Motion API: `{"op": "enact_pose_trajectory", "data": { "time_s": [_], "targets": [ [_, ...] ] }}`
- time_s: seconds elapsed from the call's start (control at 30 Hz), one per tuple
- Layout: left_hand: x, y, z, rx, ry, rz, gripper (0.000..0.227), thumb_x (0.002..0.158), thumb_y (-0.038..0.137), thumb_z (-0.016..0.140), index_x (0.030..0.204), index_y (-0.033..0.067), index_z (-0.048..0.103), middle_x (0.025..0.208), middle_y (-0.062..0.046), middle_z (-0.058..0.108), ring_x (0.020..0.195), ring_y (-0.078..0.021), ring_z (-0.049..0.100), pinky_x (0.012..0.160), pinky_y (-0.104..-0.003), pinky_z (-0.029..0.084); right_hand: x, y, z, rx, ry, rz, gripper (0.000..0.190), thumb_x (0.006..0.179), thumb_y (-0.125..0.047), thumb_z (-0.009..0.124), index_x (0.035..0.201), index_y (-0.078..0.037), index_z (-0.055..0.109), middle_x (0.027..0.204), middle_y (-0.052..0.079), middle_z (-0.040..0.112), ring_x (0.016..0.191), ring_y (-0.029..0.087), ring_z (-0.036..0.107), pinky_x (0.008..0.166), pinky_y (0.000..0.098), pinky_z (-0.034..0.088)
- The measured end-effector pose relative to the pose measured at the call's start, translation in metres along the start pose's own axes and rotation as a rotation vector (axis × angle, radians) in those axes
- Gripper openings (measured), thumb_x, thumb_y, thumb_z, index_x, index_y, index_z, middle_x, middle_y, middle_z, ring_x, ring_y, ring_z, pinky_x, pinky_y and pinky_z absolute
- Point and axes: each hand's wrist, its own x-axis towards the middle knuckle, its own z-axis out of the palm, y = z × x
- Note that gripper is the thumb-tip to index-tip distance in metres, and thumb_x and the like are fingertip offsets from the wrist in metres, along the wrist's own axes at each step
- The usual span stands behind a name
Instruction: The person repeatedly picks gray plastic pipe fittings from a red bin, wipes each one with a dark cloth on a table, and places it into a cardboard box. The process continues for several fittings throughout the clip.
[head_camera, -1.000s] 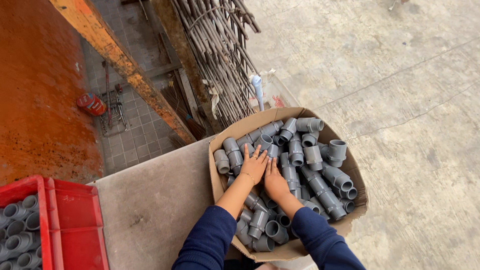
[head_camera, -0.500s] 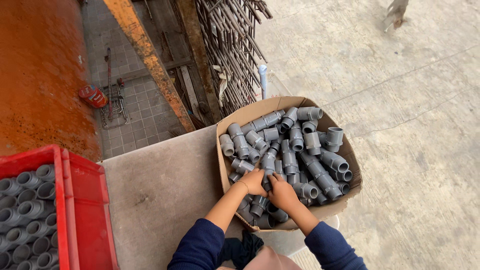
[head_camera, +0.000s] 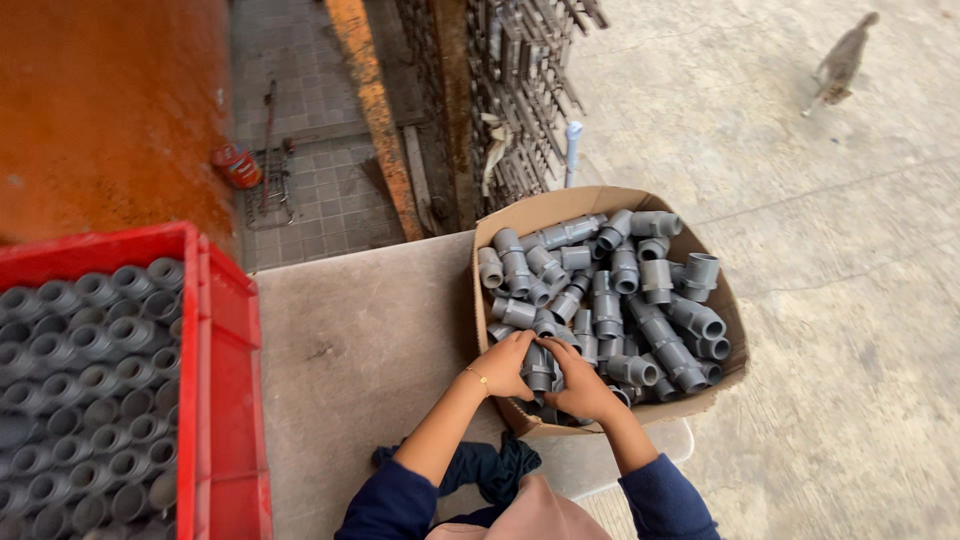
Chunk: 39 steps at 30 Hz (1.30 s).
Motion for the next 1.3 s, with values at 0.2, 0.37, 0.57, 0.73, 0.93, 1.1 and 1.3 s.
{"op": "enact_pose_trajectory", "data": {
  "time_s": [0.2, 0.37, 0.57, 0.73, 0.93, 1.1, 1.3],
  "targets": [
    [-0.114, -0.014, -0.004, -0.189, 0.360, 0.076, 0.096, 0.057, 0.022, 0.078, 0.140, 0.0048, 0.035, 0.143, -0.027, 0.039, 0.130, -0.0471, 0.041, 0.111, -0.053, 0.037, -0.014, -0.070, 0.039, 0.027, 0.005, -0.259, 0.084, 0.061, -0.007, 0.076, 0.140, -0.013, 0.045, 0.146, 0.013, 0.039, 0.136, 0.037, 0.038, 0.108, 0.0514, 0.039],
    [-0.188, -0.114, 0.049, -0.198, 0.561, -0.009, 0.098, 0.055, 0.021, 0.081, 0.141, 0.0041, 0.040, 0.139, -0.026, 0.046, 0.130, -0.0437, 0.044, 0.111, -0.050, 0.038, 0.002, -0.093, 0.135, 0.083, -0.145, -0.449, 0.084, 0.060, -0.003, 0.076, 0.138, -0.002, 0.044, 0.142, 0.025, 0.043, 0.132, 0.045, 0.040, 0.108, 0.0553, 0.036],
    [-0.249, -0.227, 0.117, -0.199, 0.787, -0.297, 0.095, 0.053, 0.016, 0.083, 0.138, 0.0035, 0.042, 0.135, -0.024, 0.047, 0.128, -0.0416, 0.047, 0.111, -0.048, 0.040, 0.025, -0.053, 0.281, -0.078, -0.253, -0.347, 0.076, 0.076, -0.021, 0.075, 0.143, -0.007, 0.043, 0.143, 0.026, 0.042, 0.132, 0.047, 0.041, 0.108, 0.0551, 0.038],
    [-0.250, -0.270, 0.154, -0.202, 0.821, -0.381, 0.098, 0.049, 0.018, 0.083, 0.137, 0.0093, 0.043, 0.136, -0.020, 0.046, 0.129, -0.0393, 0.048, 0.112, -0.045, 0.040, 0.021, 0.003, 0.339, -0.491, -0.189, -0.556, 0.047, 0.086, -0.007, 0.051, 0.133, -0.015, 0.056, 0.139, 0.012, 0.053, 0.130, 0.038, 0.047, 0.102, 0.0480, 0.045],
    [-0.233, -0.275, 0.167, -0.291, 0.795, -0.307, 0.101, 0.050, 0.020, 0.087, 0.139, 0.0066, 0.041, 0.136, -0.025, 0.045, 0.129, -0.0440, 0.046, 0.111, -0.047, 0.040, 0.016, -0.017, 0.349, -0.159, 0.176, -0.265, 0.044, 0.087, 0.001, 0.047, 0.125, -0.011, 0.063, 0.126, 0.013, 0.064, 0.117, 0.038, 0.058, 0.097, 0.0456, 0.051],
    [-0.221, -0.299, 0.184, -0.310, 0.721, -0.317, 0.095, 0.057, 0.012, 0.080, 0.142, 0.0124, 0.037, 0.140, -0.022, 0.044, 0.132, -0.0385, 0.045, 0.112, -0.044, 0.040, -0.003, -0.037, 0.378, -0.300, 0.093, -0.555, 0.046, 0.093, -0.019, 0.052, 0.139, -0.018, 0.054, 0.148, 0.010, 0.045, 0.134, 0.040, 0.039, 0.107, 0.0475, 0.037],
    [-0.228, -0.288, 0.175, -0.283, 0.684, -0.308, 0.100, 0.057, 0.022, 0.082, 0.144, 0.0138, 0.035, 0.142, -0.022, 0.041, 0.134, -0.0388, 0.042, 0.114, -0.044, 0.038, 0.042, 0.004, 0.377, 0.278, -0.041, 0.050, 0.040, 0.101, -0.024, 0.046, 0.139, -0.019, 0.055, 0.142, 0.016, 0.052, 0.136, 0.039, 0.040, 0.115, 0.0473, 0.031]
  ]
}}
